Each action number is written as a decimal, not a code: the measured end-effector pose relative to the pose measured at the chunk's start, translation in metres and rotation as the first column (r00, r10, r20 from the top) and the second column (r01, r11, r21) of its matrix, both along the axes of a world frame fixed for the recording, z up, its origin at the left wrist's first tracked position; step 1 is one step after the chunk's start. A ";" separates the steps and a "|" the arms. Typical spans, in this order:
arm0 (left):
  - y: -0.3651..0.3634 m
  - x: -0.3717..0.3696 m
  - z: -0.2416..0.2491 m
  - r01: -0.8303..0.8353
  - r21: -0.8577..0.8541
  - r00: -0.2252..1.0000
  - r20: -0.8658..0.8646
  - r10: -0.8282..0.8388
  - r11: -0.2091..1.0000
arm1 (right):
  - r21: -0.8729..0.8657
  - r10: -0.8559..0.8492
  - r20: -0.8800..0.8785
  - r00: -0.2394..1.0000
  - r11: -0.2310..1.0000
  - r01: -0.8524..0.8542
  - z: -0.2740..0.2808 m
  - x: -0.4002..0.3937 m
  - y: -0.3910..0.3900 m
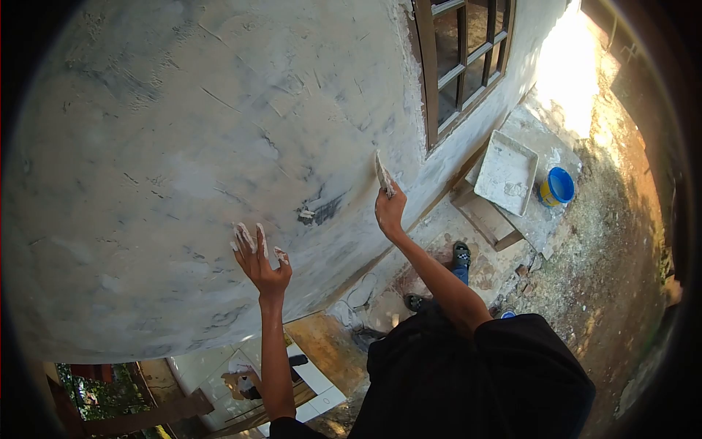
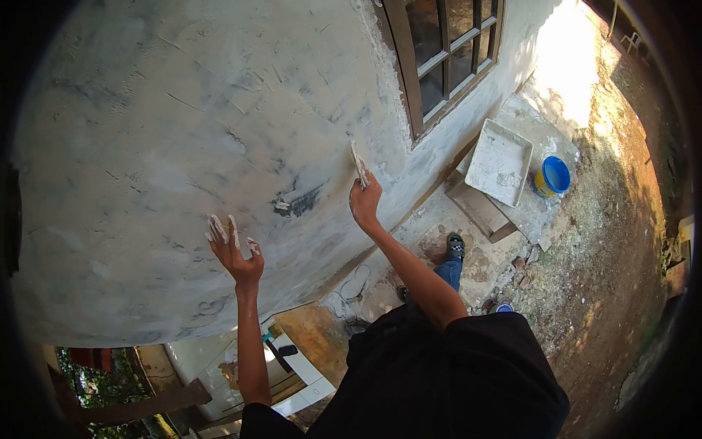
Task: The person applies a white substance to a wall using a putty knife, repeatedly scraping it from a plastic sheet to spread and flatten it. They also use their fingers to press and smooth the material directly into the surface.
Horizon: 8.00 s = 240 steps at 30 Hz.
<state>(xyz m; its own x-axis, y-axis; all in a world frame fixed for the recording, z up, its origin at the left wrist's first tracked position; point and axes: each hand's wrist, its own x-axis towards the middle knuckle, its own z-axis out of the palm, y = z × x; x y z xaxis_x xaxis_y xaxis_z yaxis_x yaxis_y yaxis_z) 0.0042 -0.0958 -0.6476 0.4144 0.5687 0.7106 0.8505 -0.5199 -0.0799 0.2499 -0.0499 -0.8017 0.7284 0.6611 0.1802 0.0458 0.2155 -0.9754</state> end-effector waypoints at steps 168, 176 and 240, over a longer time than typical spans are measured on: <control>-0.003 -0.014 -0.013 -0.067 -0.016 0.997 0.034 0.068 0.998 | -0.106 0.285 0.329 0.900 0.958 -0.265 -0.006 -0.088 -0.072; -0.001 -0.014 -0.012 -0.047 0.006 0.998 0.051 0.047 0.999 | -0.174 0.103 0.312 0.945 0.983 -0.050 -0.005 -0.076 -0.013; -0.006 -0.013 -0.017 -0.101 -0.002 0.988 0.115 0.101 0.995 | 0.062 0.011 0.758 0.652 0.994 -0.089 0.122 0.009 0.001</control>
<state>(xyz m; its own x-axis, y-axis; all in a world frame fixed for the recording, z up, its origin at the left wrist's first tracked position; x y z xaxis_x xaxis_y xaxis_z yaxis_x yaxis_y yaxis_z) -0.0089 -0.1017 -0.6646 0.2708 0.6005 0.7524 0.9023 -0.4308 0.0191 0.2591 -0.0485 -0.6794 0.2806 0.6455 0.7103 0.7450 0.3201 -0.5852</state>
